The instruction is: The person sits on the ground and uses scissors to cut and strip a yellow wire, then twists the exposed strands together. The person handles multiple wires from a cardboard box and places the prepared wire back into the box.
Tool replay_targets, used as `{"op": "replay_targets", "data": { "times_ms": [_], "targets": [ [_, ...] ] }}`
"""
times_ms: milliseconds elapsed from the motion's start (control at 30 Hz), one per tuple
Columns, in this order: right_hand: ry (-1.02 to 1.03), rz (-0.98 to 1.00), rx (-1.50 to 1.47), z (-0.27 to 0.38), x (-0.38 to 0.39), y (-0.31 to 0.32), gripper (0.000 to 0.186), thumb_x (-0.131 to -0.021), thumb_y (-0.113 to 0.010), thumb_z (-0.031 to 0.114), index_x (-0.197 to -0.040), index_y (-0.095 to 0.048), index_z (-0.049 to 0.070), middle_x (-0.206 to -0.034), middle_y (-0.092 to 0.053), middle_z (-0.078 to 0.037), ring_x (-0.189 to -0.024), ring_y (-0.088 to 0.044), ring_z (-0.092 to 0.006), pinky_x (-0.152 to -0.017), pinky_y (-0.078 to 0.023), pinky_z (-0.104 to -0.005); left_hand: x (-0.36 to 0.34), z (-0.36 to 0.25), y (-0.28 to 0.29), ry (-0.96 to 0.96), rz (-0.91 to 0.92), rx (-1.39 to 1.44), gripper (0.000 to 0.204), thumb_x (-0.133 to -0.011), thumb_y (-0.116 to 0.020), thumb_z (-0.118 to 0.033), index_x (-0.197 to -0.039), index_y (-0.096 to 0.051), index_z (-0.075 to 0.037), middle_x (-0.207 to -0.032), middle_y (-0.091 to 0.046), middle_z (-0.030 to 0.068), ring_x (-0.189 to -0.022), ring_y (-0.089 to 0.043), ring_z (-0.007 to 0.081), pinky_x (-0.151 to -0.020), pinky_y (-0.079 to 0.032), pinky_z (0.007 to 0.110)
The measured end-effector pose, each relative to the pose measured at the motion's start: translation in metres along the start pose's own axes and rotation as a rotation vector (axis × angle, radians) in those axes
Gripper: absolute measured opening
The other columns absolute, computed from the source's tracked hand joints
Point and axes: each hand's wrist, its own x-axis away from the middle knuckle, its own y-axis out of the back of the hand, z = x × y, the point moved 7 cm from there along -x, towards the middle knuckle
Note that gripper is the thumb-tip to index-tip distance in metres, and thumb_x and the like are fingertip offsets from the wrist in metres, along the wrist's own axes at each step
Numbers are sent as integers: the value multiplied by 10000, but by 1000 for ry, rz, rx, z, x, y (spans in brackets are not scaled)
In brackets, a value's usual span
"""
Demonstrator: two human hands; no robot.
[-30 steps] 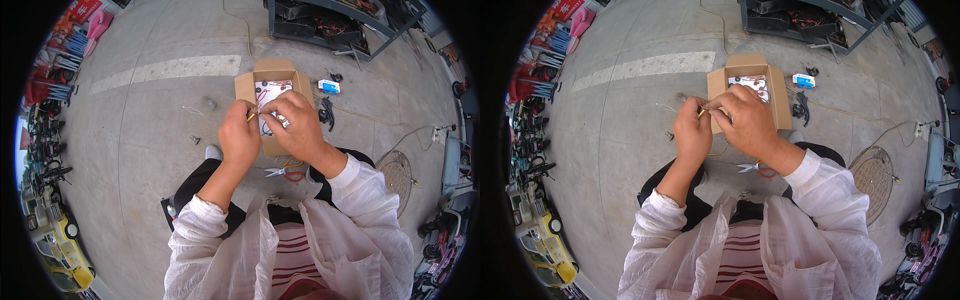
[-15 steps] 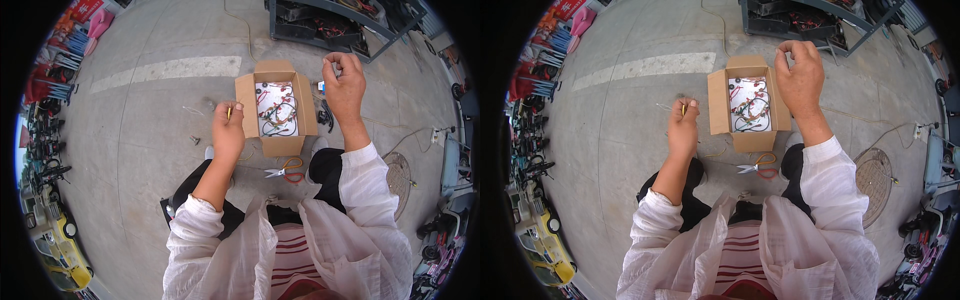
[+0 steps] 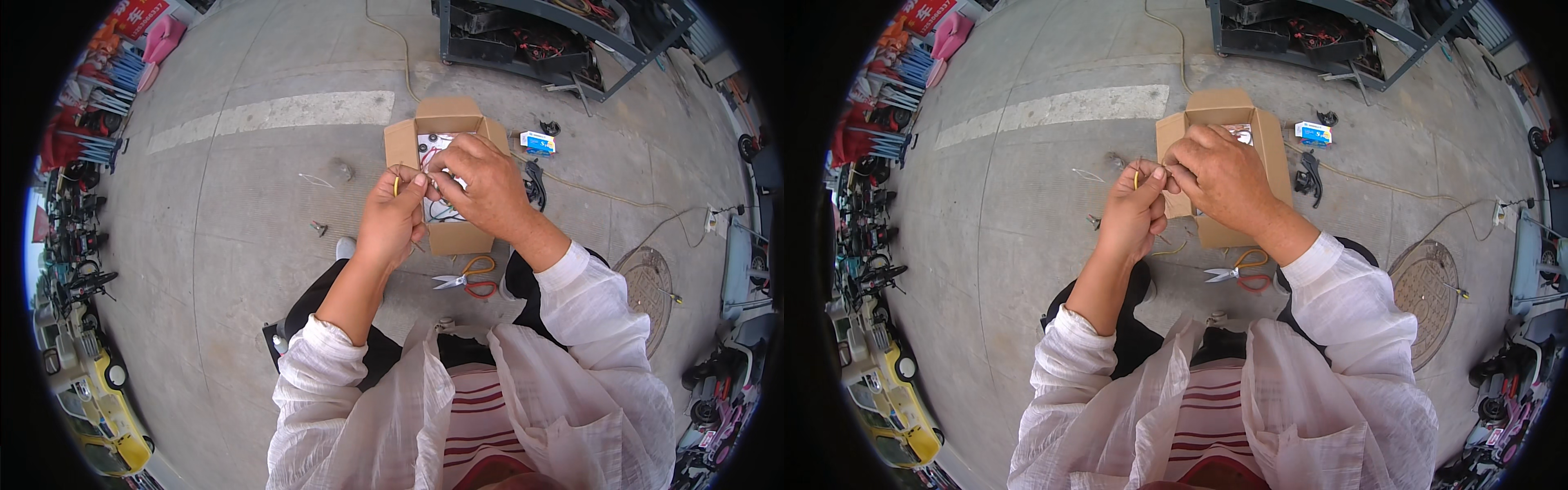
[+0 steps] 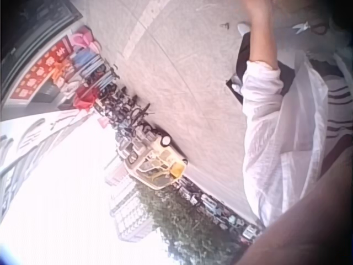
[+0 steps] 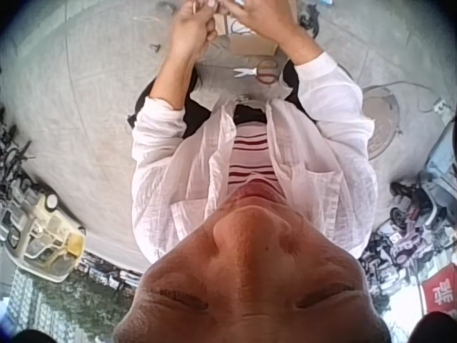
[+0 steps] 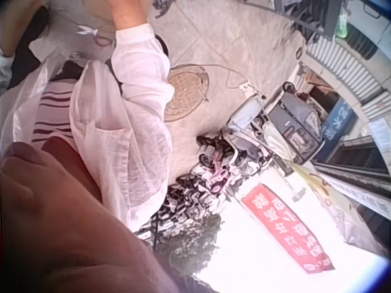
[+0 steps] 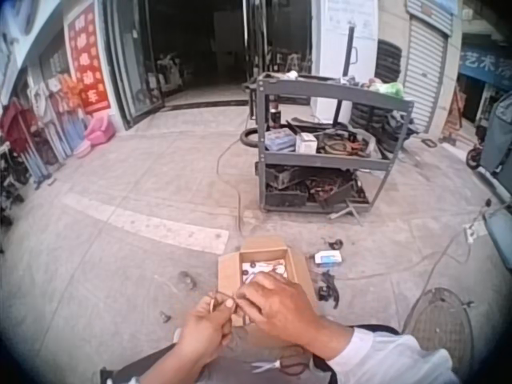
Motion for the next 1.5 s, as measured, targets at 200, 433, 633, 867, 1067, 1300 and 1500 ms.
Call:
{"op": "replay_targets", "data": {
  "times_ms": [200,433,633,867,1067,1300,1500],
  "targets": [
    [-77,-26,-157,-3,2,1,103,-839,-712,137,-921,-680,85,-941,-621,-55,-894,-637,-270,-748,-517,-395,-2,-8,9,-235,-49,-371,90,-1029,-588,-160,-982,-569,-85,-805,-572,-10,-589,-404,37,-518,-364,238],
    [-34,-64,-143,2,0,5,156,-817,-721,94,-970,-693,102,-956,-633,-60,-900,-640,-275,-753,-518,-387,14,-26,-5,-535,-179,-916,98,-966,-635,-105,-1014,-614,-22,-846,-664,193,-737,-656,321,-670,-503,380],
    [26,-45,-97,11,1,7,145,-798,-718,67,-931,-671,99,-934,-637,-64,-899,-646,-278,-752,-526,-386,15,-29,-6,-532,-190,-910,87,-965,-631,-97,-1007,-613,-23,-855,-669,197,-745,-657,356,-672,-503,398],
    [7,-5,-107,14,3,2,114,-809,-702,102,-887,-621,86,-918,-602,-65,-883,-633,-283,-725,-516,-398,14,-26,-5,-590,-177,-957,96,-943,-628,-70,-1026,-608,-25,-862,-666,214,-789,-657,411,-674,-506,433],
    [-47,-72,-114,6,4,1,132,-818,-707,86,-894,-603,57,-902,-603,-90,-832,-620,-300,-723,-501,-423,15,-28,-14,-533,-195,-994,120,-946,-637,-111,-1017,-593,-24,-877,-666,219,-804,-643,439,-656,-493,454],
    [-241,-399,28,-44,-14,54,115,-826,-702,76,-891,-618,30,-868,-617,-109,-823,-620,-297,-725,-501,-410,8,-7,10,-475,-242,-840,131,-1017,-577,-181,-1004,-584,-51,-813,-606,61,-651,-541,198,-602,-446,328],
    [-57,-81,292,-41,-13,59,83,-848,-694,117,-892,-650,61,-890,-621,-85,-881,-616,-299,-767,-510,-425,-2,-13,38,-170,-246,-165,111,-1044,-553,-213,-968,-551,-132,-881,-612,-12,-482,-301,-7,-410,-238,190]
  ]
}}
